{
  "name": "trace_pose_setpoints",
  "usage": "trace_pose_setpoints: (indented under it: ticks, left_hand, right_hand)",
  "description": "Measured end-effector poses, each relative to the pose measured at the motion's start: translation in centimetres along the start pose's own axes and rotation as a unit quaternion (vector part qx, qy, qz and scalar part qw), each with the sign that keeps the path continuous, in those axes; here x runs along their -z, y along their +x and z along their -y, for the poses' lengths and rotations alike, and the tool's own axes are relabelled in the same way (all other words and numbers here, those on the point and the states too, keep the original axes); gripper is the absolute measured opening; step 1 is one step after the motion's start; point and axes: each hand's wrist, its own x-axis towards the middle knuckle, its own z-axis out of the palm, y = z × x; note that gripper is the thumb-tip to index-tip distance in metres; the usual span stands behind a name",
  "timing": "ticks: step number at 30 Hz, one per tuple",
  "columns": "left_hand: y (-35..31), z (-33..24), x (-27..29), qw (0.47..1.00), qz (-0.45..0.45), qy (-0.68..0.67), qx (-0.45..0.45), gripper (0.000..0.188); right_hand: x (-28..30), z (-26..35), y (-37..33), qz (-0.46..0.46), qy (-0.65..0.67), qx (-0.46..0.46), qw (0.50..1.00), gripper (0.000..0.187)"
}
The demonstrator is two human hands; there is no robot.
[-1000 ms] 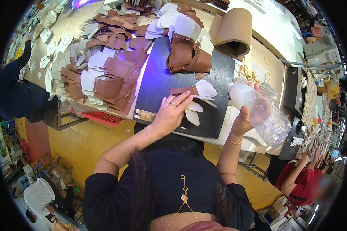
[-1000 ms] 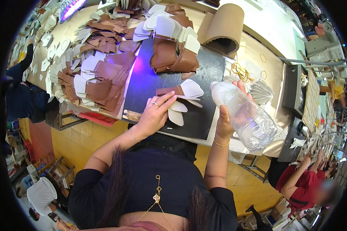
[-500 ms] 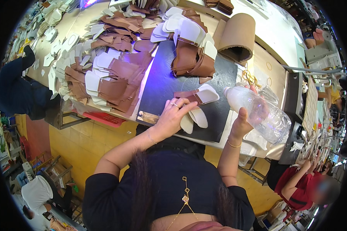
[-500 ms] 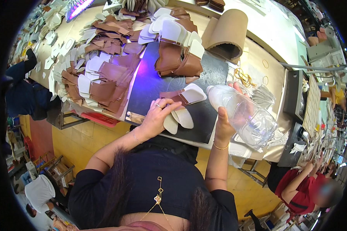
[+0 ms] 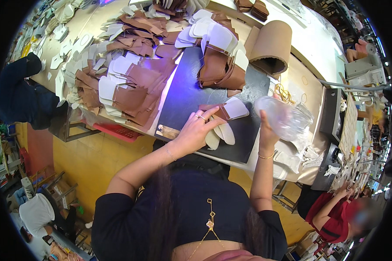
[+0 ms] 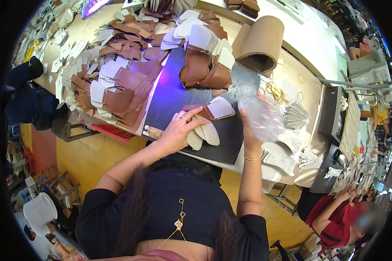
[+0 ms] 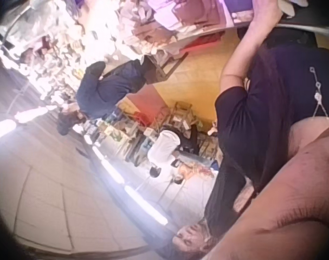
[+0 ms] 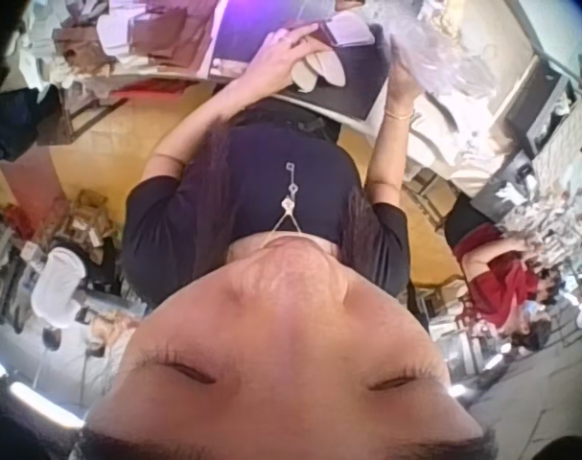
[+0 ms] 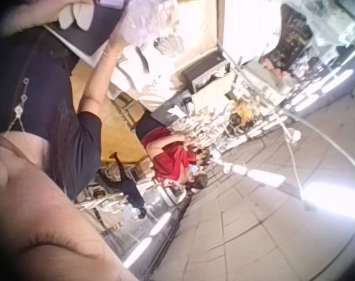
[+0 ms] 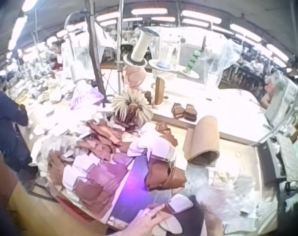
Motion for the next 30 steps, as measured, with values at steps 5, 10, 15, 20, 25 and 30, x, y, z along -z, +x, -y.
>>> trace_pose_setpoints:
  ticks: [5,10,15,20,25,30]
  left_hand:
    - [0.2,0.0,0.0,1.0,-0.023,-0.007,-0.014,0.056]
    - [0.3,0.1,-0.2,1.0,-0.015,0.004,-0.001,0.05]
    - [0.3,0.0,-0.3,1.0,-0.026,0.013,-0.006,0.052]
    - [0.4,-0.2,-0.3,0.999,-0.04,0.01,-0.016,0.051]
    - [0.4,-0.2,-0.3,0.998,-0.043,-0.048,0.005,0.048]
    - [0.1,-0.1,-0.3,0.996,-0.059,-0.07,0.021,0.048]
  right_hand:
    - [-3.0,2.6,-0.9,0.151,0.014,0.039,0.988,0.05]
    - [-1.6,2.2,1.5,0.058,-0.324,0.19,0.925,0.047]
    - [-2.6,2.2,0.3,0.059,-0.016,0.051,0.997,0.056]
    - [-4.1,1.5,0.0,0.095,-0.142,0.069,0.983,0.056]
    - [-0.1,1.2,2.5,-0.088,-0.176,0.014,0.98,0.056]
    - [0.1,2.5,0.6,-0.053,0.037,0.043,0.997,0.07]
